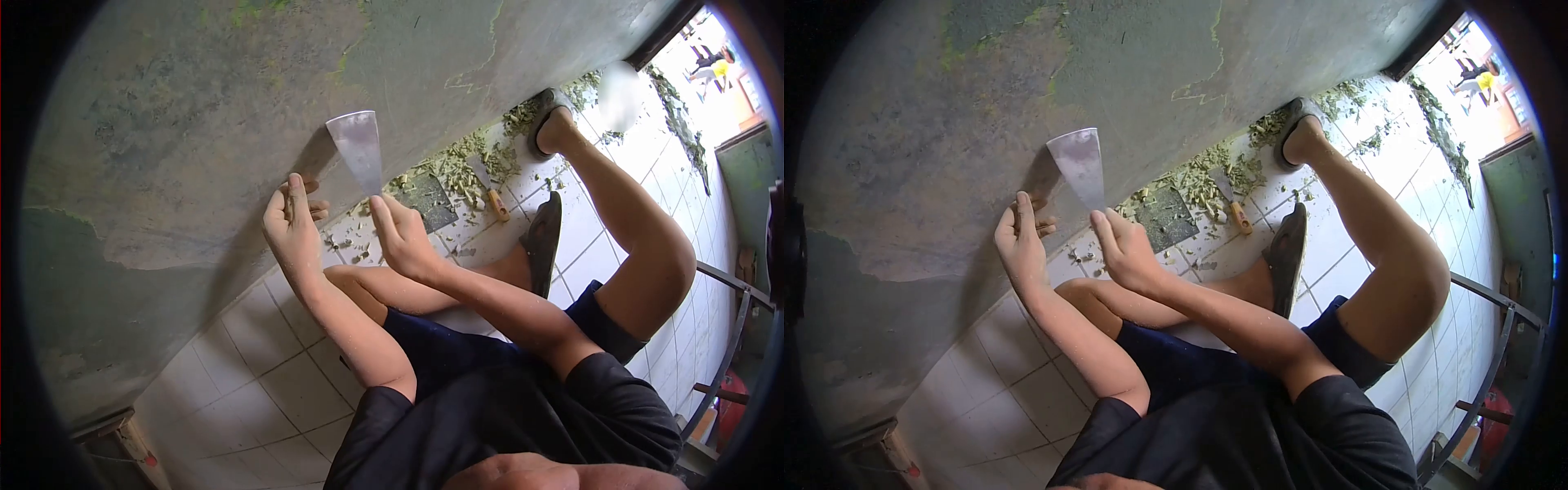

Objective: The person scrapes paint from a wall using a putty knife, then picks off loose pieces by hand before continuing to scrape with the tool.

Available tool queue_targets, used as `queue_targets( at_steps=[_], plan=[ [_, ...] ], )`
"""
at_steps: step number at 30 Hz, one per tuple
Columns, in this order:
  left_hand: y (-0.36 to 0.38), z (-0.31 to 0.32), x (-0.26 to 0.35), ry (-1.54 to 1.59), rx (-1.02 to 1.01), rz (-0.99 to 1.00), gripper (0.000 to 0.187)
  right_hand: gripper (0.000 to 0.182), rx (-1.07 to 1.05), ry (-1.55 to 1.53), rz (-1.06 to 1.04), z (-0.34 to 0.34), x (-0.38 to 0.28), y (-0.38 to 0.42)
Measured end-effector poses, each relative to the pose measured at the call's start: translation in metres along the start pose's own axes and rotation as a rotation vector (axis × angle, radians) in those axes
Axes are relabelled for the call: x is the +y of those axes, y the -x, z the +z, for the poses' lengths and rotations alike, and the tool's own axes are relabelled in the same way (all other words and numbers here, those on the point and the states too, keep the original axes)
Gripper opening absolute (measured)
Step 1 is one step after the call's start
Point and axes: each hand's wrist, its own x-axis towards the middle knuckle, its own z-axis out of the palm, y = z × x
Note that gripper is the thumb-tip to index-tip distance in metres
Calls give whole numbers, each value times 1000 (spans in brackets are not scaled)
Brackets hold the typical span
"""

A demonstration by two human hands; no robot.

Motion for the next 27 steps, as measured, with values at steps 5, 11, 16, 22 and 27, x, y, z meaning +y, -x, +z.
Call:
queue_targets(
  at_steps=[5,11,16,22,27],
  plan=[
    [0,7,-13,-71,-90,-28,45,41,289,-367,230,-9,12,11],
    [-5,34,-35,-100,-430,-87,46,40,190,-246,276,-1,21,30],
    [1,50,-36,-310,-552,123,40,45,37,-202,315,5,17,46],
    [11,73,-32,-225,-470,41,40,43,53,-103,288,-21,19,27],
    [19,103,-34,-196,-389,106,54,41,182,-151,291,-52,15,3]
  ],
)
